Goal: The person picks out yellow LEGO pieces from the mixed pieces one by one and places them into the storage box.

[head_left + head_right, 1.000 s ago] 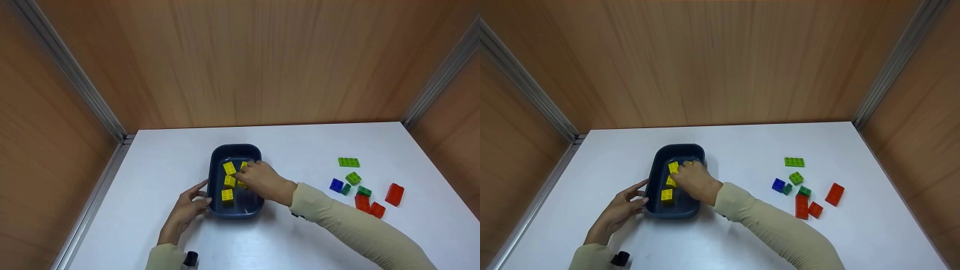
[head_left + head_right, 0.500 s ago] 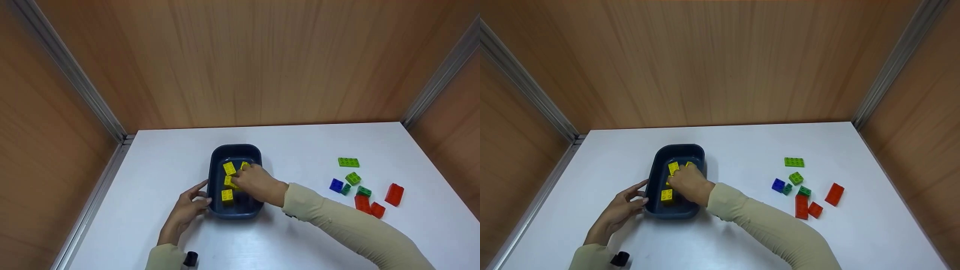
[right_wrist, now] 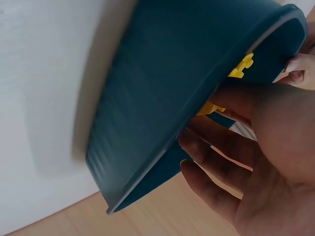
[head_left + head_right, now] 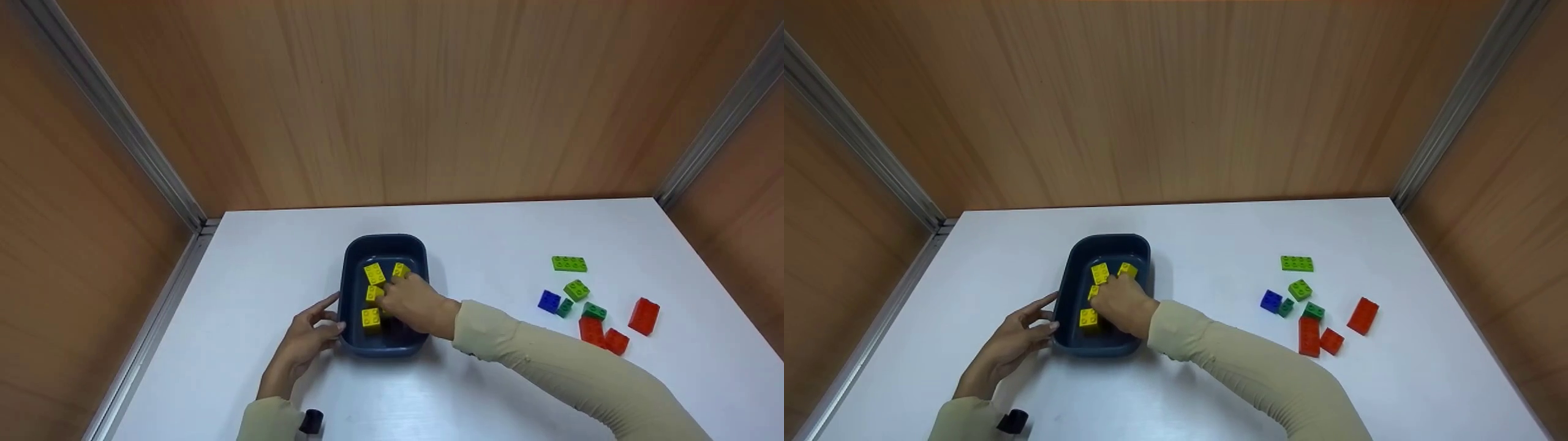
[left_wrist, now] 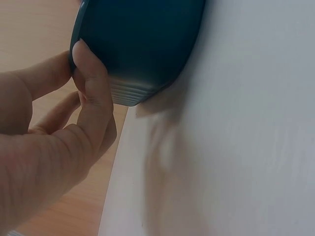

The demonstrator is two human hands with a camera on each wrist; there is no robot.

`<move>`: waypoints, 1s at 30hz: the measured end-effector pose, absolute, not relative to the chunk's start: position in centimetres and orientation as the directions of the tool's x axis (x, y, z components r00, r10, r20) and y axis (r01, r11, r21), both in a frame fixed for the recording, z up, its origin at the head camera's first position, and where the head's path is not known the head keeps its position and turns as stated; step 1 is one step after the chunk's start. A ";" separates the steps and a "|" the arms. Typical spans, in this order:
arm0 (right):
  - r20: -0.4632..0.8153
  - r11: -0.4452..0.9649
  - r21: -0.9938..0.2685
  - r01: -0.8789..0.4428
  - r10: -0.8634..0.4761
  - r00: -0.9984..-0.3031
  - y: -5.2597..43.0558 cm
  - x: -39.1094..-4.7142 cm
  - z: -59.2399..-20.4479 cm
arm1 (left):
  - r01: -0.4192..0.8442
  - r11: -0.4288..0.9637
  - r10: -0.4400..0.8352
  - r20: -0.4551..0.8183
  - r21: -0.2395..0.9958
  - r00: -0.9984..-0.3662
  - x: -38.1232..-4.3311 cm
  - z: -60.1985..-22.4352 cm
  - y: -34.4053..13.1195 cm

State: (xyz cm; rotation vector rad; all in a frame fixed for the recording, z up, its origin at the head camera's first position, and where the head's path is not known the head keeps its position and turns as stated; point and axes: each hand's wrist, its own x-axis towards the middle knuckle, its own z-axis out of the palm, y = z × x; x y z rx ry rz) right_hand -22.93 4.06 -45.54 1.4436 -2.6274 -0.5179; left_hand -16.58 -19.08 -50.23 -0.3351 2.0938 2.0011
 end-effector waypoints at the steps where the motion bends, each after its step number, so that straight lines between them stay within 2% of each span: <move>1: -0.083 0.493 0.341 -0.800 -0.832 -0.548 4.0 -22.9 -45.6 | -0.317 0.044 -0.010 -0.317 0.947 -0.948 -16.6 -50.2 -19.1; 15: -0.144 0.473 0.379 -0.796 -0.819 -0.555 3.4 -23.2 -46.6 | -0.314 0.036 -0.011 -0.314 0.949 -0.949 -16.6 -50.3 -19.1; 30: -0.126 0.489 0.363 -0.793 -0.818 -0.562 3.6 -23.0 -46.8 | -0.311 0.040 -0.015 -0.310 0.950 -0.950 -16.6 -50.4 -19.0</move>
